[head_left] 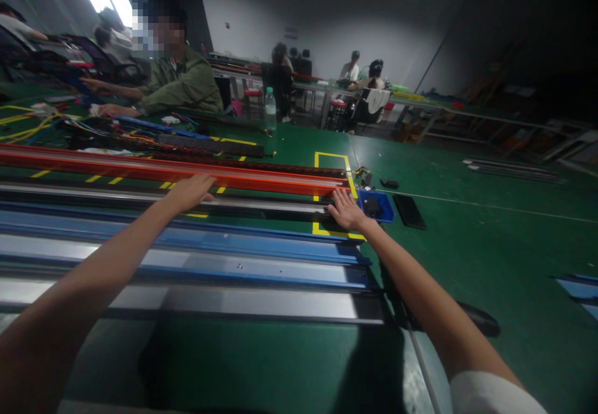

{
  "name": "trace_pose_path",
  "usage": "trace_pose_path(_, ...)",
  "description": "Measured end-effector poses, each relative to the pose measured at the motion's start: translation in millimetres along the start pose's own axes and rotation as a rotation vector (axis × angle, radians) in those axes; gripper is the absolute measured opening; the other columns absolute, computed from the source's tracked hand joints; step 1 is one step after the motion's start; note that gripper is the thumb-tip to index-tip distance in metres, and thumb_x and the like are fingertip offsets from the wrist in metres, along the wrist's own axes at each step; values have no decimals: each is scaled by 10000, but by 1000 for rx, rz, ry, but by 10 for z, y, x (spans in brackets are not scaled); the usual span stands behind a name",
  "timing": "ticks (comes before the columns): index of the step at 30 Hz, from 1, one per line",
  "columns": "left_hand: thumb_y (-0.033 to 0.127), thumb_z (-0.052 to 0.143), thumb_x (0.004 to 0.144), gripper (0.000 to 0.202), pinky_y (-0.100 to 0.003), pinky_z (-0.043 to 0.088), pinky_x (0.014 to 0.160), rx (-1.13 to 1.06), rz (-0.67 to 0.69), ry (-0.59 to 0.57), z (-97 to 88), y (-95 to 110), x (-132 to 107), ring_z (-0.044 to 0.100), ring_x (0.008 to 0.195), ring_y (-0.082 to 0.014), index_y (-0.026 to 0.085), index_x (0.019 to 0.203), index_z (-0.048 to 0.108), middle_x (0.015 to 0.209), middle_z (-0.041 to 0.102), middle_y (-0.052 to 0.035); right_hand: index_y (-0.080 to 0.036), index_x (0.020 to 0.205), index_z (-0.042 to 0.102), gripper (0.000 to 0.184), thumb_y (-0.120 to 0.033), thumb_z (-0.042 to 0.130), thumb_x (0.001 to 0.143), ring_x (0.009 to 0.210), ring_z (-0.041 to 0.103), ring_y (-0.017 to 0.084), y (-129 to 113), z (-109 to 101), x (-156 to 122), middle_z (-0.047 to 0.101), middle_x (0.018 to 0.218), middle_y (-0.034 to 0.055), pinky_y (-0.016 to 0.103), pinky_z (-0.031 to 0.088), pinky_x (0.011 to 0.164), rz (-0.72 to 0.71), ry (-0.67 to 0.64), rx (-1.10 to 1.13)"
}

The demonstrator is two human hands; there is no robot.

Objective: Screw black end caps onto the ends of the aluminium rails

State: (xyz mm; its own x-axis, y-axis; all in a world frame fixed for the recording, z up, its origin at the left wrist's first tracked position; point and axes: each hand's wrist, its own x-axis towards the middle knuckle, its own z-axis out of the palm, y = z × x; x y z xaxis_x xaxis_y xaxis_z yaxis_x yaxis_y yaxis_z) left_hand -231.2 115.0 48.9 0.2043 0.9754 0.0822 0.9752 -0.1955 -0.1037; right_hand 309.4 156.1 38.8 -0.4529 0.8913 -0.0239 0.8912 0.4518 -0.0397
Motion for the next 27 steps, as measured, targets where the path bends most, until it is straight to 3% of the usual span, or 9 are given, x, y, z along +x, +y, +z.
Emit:
trace_pose_path(5, 346, 537, 953, 666, -490, 377, 1184, 41, 12, 14, 45, -4, 46, 368, 1498, -371, 99, 1550, 374, 1612, 396, -222, -17, 1660, 148, 803, -552, 169, 1062, 1603, 23, 297, 21, 4, 60, 105, 1722, 168, 502, 58, 1307, 11, -4, -3)
trace_pose_path(8, 327, 539, 950, 674, -492, 350, 1216, 44, 6, -1, 79, -12, 76, 366, 1509, -367, 88, 1560, 379, 1631, 375, -221, -30, 1664, 137, 806, -564, 165, 1060, 1604, 18, 292, 29, 2, 86, 94, 1724, 161, 499, 56, 1306, 16, -1, -3)
trace_pose_path(15, 294, 577, 930, 674, -456, 351, 1231, 38, -9, -19, 100, -30, 130, 367, 1518, -360, 43, 1537, 425, 1605, 412, -242, -17, 1664, 101, 839, -596, 160, 1059, 1602, -13, 294, 24, -16, 116, 54, 1729, 168, 495, 54, 1304, 39, 9, 2)
trace_pose_path(18, 311, 603, 932, 670, -488, 358, 1220, 44, -15, 0, 92, -15, 153, 354, 1519, -388, 57, 1531, 439, 1599, 418, -247, -8, 1662, 89, 847, -600, 152, 1059, 1602, -19, 294, 24, -24, 129, 40, 1727, 175, 497, 50, 1303, 41, 6, 4)
trace_pose_path(22, 379, 655, 919, 692, -553, 357, 1196, 71, -8, 16, 71, 14, 213, 370, 1492, -450, 14, 1479, 479, 1560, 428, -317, -16, 1664, 84, 842, -599, 144, 1060, 1602, -25, 290, 15, -36, 137, 42, 1729, 171, 499, 47, 1303, 46, 4, 7)
trace_pose_path(27, 370, 628, 938, 635, -561, 314, 1213, 119, 13, 26, 64, 32, 275, 431, 1456, -438, -11, 1431, 507, 1506, 483, -336, -47, 1672, 83, 815, -581, 160, 1060, 1602, -33, 280, -2, -54, 143, 35, 1735, 145, 489, 45, 1306, 53, 1, 10)
